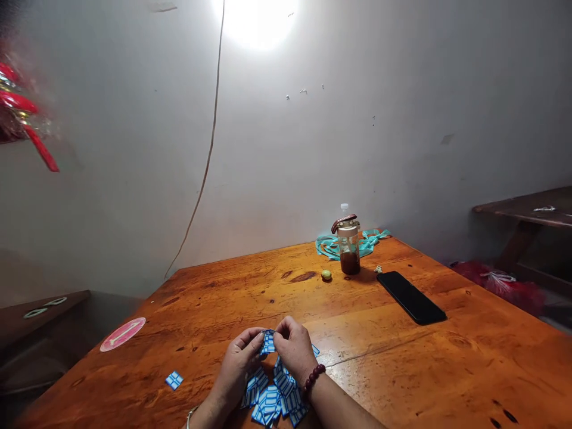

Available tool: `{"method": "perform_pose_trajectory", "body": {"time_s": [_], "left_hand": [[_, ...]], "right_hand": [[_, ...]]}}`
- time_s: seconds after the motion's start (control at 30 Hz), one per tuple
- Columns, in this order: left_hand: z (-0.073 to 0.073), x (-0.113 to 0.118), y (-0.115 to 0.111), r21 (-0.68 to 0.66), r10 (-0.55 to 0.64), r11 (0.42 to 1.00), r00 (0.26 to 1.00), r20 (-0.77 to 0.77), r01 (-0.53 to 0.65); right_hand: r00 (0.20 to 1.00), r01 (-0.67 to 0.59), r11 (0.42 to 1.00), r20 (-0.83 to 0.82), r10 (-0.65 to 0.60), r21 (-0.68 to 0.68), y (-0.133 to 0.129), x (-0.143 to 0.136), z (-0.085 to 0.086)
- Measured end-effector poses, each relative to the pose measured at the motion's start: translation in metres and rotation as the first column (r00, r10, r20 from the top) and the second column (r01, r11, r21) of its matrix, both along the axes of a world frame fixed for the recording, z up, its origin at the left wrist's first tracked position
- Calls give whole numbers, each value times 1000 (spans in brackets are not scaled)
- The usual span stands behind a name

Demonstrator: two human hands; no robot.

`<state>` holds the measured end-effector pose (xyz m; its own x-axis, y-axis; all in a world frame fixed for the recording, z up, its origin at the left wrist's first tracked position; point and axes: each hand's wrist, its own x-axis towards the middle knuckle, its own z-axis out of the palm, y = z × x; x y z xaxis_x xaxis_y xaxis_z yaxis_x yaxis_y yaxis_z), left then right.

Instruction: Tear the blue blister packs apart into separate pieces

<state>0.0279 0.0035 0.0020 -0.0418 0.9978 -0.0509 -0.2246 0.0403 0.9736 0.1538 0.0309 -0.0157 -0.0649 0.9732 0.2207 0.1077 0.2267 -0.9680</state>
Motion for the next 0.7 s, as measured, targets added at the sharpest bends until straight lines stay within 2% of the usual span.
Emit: {"method": "perform_pose_trajectory", "body": {"time_s": [0.1, 0.23, 0.3, 0.4, 0.5, 0.63, 0.7], "left_hand": [[-2, 1, 0, 36, -12, 999, 999, -39, 14], [-6, -2, 3, 97, 18, 995, 994, -107, -8], [-7, -4, 3, 107, 52, 994, 991, -121, -39], [-5, -4, 3, 130, 74, 990, 990, -123, -58], [-3, -4, 2, 170, 88, 983, 988, -125, -67], [-3, -9, 5, 210, 149, 970, 985, -91, -127], [-4, -12, 9, 211, 192, 962, 980, -61, -175]], "right_hand": [[997, 24, 999, 66, -26, 28, -3, -1, 2], [990, -17, 996, 143, 4, 90, 0, 8, 0], [968, -20, 992, 252, -13, 127, 3, 16, -1], [876, -94, 982, 481, 5, 161, 4, 29, -2], [806, -232, 961, 583, 105, 148, 2, 39, -1], [751, -467, 881, 559, 351, 75, -1, 45, 4], [725, -531, 845, 551, 413, 65, -2, 47, 6]]}}
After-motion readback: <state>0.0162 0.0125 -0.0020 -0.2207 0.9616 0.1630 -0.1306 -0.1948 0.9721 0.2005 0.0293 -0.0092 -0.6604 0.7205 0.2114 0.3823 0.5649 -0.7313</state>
